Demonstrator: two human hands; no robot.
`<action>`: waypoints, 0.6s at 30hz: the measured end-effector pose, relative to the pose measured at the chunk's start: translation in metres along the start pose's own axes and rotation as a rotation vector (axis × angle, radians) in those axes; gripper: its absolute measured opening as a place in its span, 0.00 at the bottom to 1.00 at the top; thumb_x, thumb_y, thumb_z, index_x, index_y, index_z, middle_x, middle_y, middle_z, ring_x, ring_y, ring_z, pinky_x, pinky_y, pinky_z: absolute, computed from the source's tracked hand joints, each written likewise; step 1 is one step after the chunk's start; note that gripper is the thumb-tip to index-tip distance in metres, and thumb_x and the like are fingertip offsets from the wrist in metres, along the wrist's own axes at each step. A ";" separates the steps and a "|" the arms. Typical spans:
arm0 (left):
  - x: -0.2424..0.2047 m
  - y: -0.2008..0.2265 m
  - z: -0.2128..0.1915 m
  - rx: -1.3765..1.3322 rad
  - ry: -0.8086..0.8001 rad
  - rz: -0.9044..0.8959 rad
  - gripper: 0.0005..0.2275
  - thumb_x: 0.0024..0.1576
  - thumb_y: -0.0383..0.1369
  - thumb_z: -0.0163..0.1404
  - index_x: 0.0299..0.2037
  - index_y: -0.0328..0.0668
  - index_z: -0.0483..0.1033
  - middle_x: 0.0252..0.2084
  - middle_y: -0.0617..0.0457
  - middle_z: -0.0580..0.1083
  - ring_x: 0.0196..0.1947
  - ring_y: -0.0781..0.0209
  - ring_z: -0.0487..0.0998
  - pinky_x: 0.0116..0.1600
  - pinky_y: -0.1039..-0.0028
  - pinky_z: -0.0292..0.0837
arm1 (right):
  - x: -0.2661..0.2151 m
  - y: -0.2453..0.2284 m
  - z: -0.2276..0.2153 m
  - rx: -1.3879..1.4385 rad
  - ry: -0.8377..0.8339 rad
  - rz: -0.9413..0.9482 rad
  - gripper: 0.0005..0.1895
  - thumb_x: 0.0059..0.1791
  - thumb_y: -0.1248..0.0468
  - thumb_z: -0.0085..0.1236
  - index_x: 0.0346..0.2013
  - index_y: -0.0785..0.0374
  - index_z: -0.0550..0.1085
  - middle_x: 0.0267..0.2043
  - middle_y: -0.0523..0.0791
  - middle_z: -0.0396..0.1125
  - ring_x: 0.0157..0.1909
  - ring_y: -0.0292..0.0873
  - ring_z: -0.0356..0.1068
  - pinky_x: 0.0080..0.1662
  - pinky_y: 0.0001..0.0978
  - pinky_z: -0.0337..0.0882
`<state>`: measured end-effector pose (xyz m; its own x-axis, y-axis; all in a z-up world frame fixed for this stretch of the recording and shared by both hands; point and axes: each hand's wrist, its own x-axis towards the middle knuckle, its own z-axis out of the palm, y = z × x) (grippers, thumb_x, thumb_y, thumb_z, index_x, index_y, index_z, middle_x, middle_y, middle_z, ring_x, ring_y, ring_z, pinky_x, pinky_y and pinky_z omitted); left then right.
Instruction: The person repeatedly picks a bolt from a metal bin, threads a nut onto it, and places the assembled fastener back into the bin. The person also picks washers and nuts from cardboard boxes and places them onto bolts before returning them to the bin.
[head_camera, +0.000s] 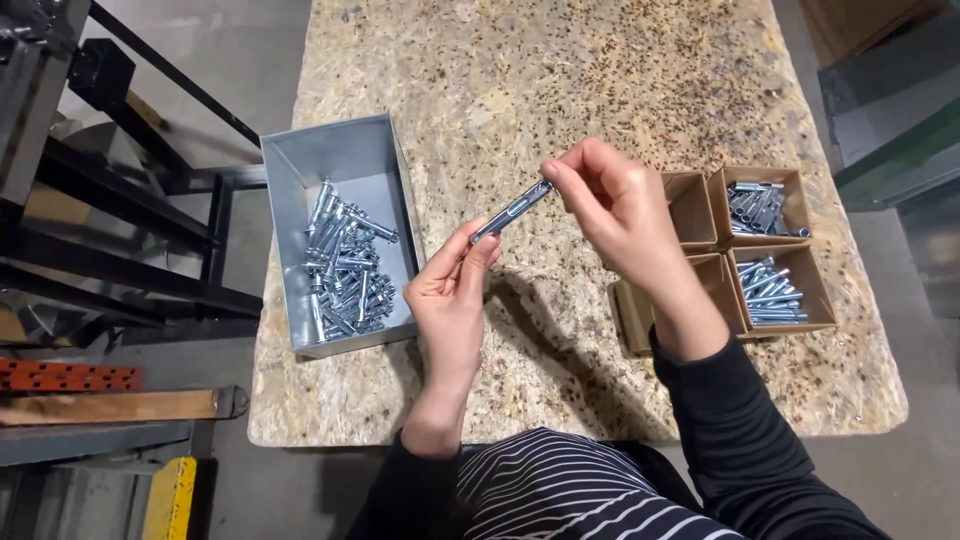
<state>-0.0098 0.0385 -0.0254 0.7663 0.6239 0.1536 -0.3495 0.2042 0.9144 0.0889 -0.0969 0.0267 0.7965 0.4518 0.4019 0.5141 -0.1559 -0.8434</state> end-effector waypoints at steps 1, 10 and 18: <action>0.000 -0.002 0.001 -0.010 -0.007 0.006 0.11 0.55 0.23 0.55 0.48 0.32 0.78 0.41 0.39 0.79 0.40 0.66 0.77 0.48 0.74 0.81 | 0.000 -0.004 0.001 -0.091 0.037 -0.027 0.09 0.55 0.65 0.55 0.32 0.66 0.75 0.18 0.44 0.63 0.18 0.33 0.58 0.22 0.21 0.58; 0.002 -0.004 0.003 -0.025 -0.046 -0.021 0.11 0.55 0.22 0.54 0.48 0.31 0.77 0.42 0.38 0.79 0.40 0.65 0.76 0.48 0.73 0.81 | -0.002 -0.002 -0.013 -0.060 0.064 0.058 0.17 0.59 0.62 0.44 0.27 0.62 0.71 0.14 0.43 0.58 0.19 0.35 0.55 0.26 0.23 0.60; 0.002 -0.005 0.007 -0.039 -0.089 -0.025 0.11 0.55 0.23 0.54 0.48 0.31 0.77 0.42 0.38 0.79 0.41 0.65 0.76 0.48 0.75 0.80 | -0.011 -0.007 -0.024 0.174 -0.082 0.007 0.10 0.52 0.75 0.49 0.48 0.73 0.69 0.36 0.48 0.63 0.35 0.37 0.64 0.33 0.27 0.72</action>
<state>-0.0025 0.0339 -0.0271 0.8190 0.5495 0.1654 -0.3494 0.2488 0.9033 0.0844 -0.1223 0.0365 0.7676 0.5220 0.3720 0.4404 -0.0078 -0.8978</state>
